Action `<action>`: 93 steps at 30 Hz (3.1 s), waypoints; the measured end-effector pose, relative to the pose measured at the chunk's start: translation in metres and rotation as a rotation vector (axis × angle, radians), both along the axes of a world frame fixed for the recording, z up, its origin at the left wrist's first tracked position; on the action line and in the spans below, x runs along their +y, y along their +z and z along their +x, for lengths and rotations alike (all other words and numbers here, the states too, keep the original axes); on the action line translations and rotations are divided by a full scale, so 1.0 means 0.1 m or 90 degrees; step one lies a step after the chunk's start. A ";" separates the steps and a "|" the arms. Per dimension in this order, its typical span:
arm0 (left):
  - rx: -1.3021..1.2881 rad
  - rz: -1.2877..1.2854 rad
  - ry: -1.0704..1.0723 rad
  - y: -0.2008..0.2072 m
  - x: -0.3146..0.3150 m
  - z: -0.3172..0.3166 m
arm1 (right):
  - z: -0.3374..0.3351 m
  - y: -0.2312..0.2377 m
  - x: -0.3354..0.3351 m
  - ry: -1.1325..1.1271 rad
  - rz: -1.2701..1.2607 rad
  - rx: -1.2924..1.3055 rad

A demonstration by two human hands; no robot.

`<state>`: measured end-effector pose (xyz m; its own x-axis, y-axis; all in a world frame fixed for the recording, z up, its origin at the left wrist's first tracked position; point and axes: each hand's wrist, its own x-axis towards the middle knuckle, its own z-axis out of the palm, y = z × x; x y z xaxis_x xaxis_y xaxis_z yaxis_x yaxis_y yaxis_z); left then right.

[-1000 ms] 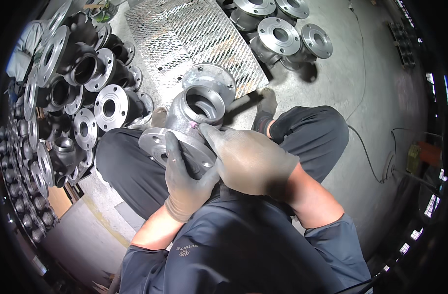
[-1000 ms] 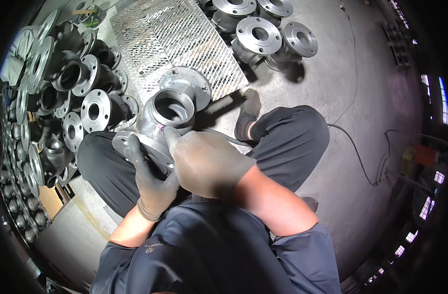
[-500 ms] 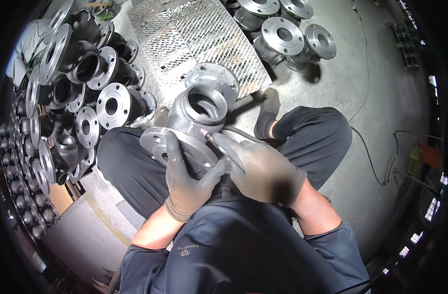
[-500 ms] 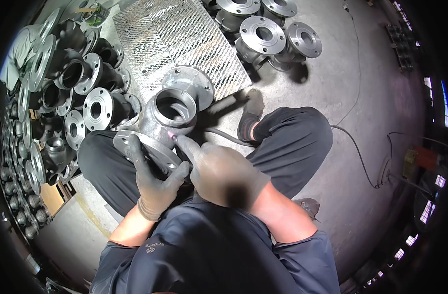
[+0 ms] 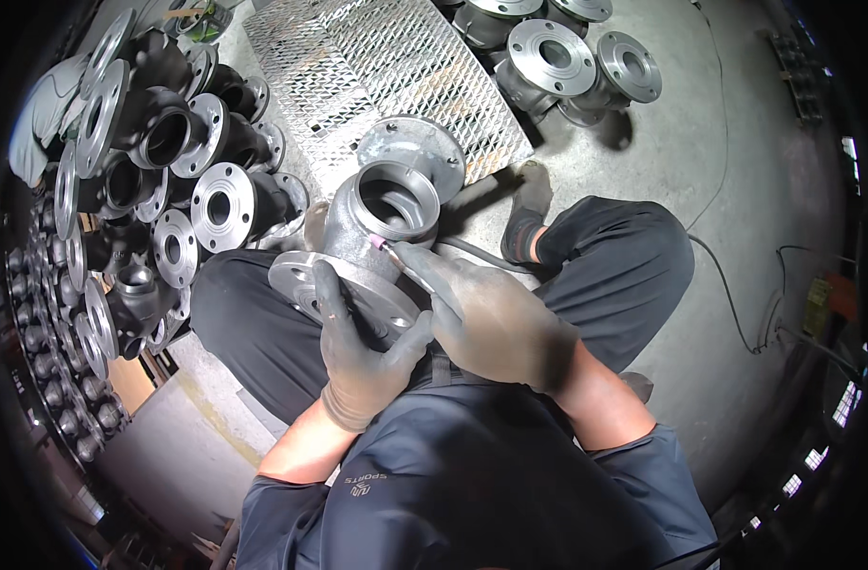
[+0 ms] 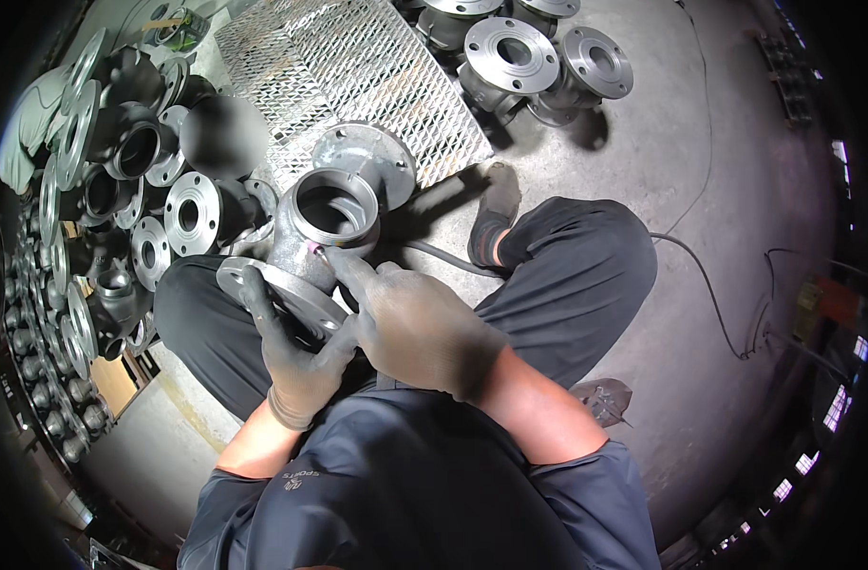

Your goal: Marking and grinding cast metal valve/flange components in a fabrication shop.

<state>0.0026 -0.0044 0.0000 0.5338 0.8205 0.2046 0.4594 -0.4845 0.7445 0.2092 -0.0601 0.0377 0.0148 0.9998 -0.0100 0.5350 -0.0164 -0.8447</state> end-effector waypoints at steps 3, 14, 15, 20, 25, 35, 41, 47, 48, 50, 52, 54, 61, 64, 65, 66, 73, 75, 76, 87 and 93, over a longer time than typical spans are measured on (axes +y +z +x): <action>-0.023 -0.010 -0.012 -0.01 0.00 -0.02 | 0.00 0.07 -0.01 0.043 -0.090 -0.055; -0.038 -0.070 0.004 -0.07 -0.03 -0.03 | -0.06 -0.10 -0.09 0.023 0.005 -0.073; -0.038 -0.070 0.004 -0.07 -0.03 -0.03 | -0.07 -0.10 -0.10 0.020 0.027 -0.079; -0.015 -0.020 0.002 0.01 0.02 0.04 | -0.06 -0.09 -0.07 -0.017 -0.017 -0.024; -0.001 -0.006 0.006 0.03 0.03 0.07 | -0.05 -0.13 -0.07 -0.035 -0.001 -0.004; -0.016 -0.074 0.043 0.10 0.07 0.12 | 0.01 -0.11 -0.03 -0.031 0.010 0.033; 0.007 -0.032 0.025 0.11 0.07 0.14 | 0.03 -0.18 -0.01 -0.021 0.022 0.038; 0.004 -0.033 0.020 0.11 0.08 0.15 | 0.09 -0.16 0.05 -0.048 0.005 0.108; 0.004 -0.033 0.020 0.12 0.08 0.14 | 0.12 -0.12 0.07 -0.039 -0.010 0.111; 0.035 -0.013 0.027 0.12 0.08 0.14 | 0.17 -0.01 0.10 -0.020 -0.075 0.113; 0.024 -0.027 0.022 0.13 0.06 0.14 | 0.22 0.07 0.12 -0.002 -0.141 0.113; 0.014 -0.041 0.019 0.13 0.06 0.13 | 0.25 0.11 0.13 0.010 -0.186 0.133; 0.018 0.022 0.005 0.08 0.06 0.13 | 0.19 0.08 0.16 0.001 -0.165 0.100; 0.018 0.032 0.004 0.08 0.06 0.12 | 0.13 -0.01 0.14 -0.012 -0.020 0.072; 0.010 0.024 0.007 0.07 0.06 0.12 | 0.14 0.04 0.14 0.001 -0.069 0.065; 0.010 0.025 0.008 0.07 0.05 0.12 | 0.14 0.07 0.13 0.015 -0.118 0.058; 0.010 0.020 0.001 0.08 0.05 0.12 | 0.08 0.07 0.04 0.016 -0.078 -0.043; 0.003 0.012 0.005 0.08 0.05 0.12 | 0.07 0.03 0.03 0.017 -0.061 -0.060; -0.003 0.015 0.005 0.06 0.06 0.12 | 0.07 0.04 0.04 0.017 -0.062 -0.061; 0.006 0.007 0.012 0.07 0.04 0.11 | 0.11 0.11 0.10 0.052 -0.150 -0.026; 0.029 0.008 0.012 0.08 0.03 0.10 | 0.13 0.19 0.14 0.025 -0.179 0.040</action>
